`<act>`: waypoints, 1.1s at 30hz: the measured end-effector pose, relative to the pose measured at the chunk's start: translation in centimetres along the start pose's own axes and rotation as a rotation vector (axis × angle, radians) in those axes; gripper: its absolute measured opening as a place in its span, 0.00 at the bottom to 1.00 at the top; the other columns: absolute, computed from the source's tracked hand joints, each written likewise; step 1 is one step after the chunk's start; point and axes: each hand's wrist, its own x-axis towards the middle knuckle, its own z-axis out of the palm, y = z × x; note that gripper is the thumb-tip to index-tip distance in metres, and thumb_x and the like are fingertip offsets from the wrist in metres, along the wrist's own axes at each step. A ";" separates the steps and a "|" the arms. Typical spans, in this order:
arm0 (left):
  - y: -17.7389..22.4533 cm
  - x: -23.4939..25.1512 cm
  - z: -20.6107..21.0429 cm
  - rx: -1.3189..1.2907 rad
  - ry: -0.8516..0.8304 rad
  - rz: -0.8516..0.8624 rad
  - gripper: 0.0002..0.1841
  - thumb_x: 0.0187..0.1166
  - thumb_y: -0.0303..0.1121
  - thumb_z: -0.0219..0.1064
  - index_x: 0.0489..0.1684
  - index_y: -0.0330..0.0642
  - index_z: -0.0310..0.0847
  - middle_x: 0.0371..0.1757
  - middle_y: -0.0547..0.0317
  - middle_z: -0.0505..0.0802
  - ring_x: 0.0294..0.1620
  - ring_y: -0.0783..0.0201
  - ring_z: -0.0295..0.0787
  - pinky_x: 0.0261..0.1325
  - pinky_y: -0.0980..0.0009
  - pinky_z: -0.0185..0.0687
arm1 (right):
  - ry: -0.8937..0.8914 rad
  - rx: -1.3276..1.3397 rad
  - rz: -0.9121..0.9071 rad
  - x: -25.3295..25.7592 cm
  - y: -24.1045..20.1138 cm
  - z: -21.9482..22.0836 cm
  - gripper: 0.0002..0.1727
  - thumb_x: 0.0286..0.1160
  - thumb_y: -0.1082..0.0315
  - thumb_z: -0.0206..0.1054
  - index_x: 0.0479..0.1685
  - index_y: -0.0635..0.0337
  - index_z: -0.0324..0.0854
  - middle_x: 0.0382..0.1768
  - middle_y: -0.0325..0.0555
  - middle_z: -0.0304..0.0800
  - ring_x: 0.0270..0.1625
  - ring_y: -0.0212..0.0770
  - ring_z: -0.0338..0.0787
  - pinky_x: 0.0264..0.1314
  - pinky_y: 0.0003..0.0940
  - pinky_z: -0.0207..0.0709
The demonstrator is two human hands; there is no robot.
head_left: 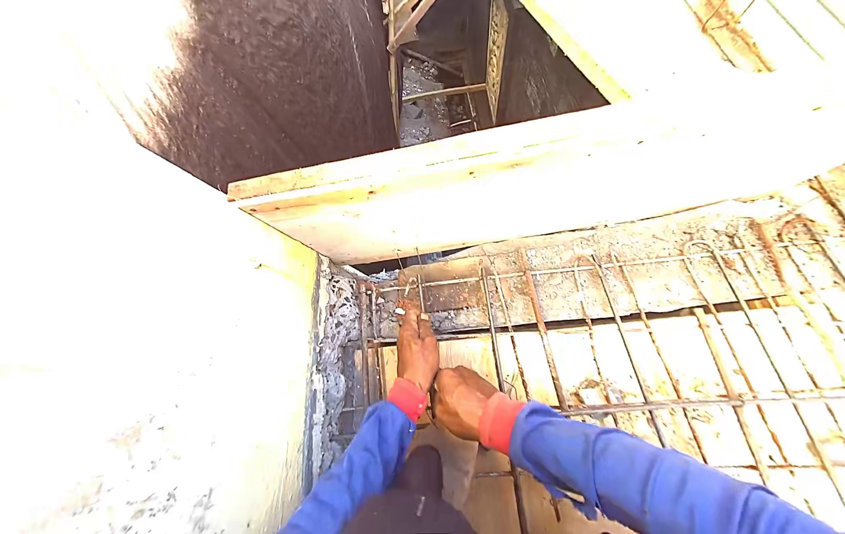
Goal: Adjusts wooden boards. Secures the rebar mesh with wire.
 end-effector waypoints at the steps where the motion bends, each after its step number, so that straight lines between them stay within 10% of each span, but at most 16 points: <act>1: -0.1 -0.3 0.1 -0.071 0.017 -0.037 0.18 0.95 0.36 0.48 0.67 0.34 0.77 0.44 0.43 0.88 0.44 0.53 0.87 0.53 0.54 0.83 | 0.000 -0.018 0.007 0.0 0.0 -0.1 0.17 0.84 0.62 0.54 0.52 0.67 0.82 0.51 0.64 0.89 0.61 0.61 0.89 0.61 0.62 0.80; 3: -0.9 -1.1 0.2 -0.330 0.040 -0.108 0.16 0.96 0.38 0.46 0.63 0.38 0.74 0.25 0.56 0.74 0.20 0.62 0.70 0.25 0.63 0.71 | 0.008 -0.044 0.010 0.0 0.6 -0.6 0.19 0.86 0.61 0.52 0.60 0.64 0.82 0.53 0.63 0.90 0.62 0.61 0.89 0.63 0.63 0.80; 8: -3.6 -4.1 -2.6 -0.628 -0.069 -0.236 0.14 0.96 0.39 0.45 0.50 0.40 0.74 0.17 0.65 0.66 0.11 0.68 0.58 0.13 0.71 0.58 | 0.035 -0.011 0.020 -0.5 1.0 -1.2 0.22 0.90 0.59 0.45 0.67 0.58 0.80 0.53 0.57 0.90 0.61 0.56 0.90 0.64 0.59 0.80; 19: -2.2 -5.3 -2.1 -0.846 -0.259 -0.386 0.10 0.91 0.31 0.58 0.52 0.35 0.83 0.46 0.48 0.91 0.45 0.57 0.90 0.49 0.63 0.87 | 0.084 -0.095 0.075 -2.8 -0.5 1.3 0.22 0.93 0.56 0.44 0.71 0.61 0.70 0.48 0.59 0.90 0.56 0.59 0.92 0.62 0.56 0.82; 25: -1.9 -5.0 -2.4 -1.087 -0.133 -0.629 0.09 0.87 0.27 0.60 0.55 0.32 0.80 0.42 0.47 0.87 0.31 0.60 0.84 0.36 0.67 0.85 | 0.052 -0.162 0.028 -2.9 -0.6 2.6 0.27 0.94 0.57 0.43 0.84 0.61 0.60 0.46 0.61 0.91 0.54 0.62 0.93 0.61 0.57 0.84; 33: -4.2 -3.9 -3.5 -1.198 -0.266 -0.781 0.10 0.89 0.31 0.58 0.48 0.32 0.81 0.32 0.51 0.86 0.23 0.66 0.82 0.27 0.76 0.83 | -0.029 -0.344 -0.069 -2.8 -0.9 2.3 0.23 0.93 0.59 0.43 0.76 0.62 0.68 0.42 0.63 0.90 0.50 0.66 0.93 0.53 0.61 0.84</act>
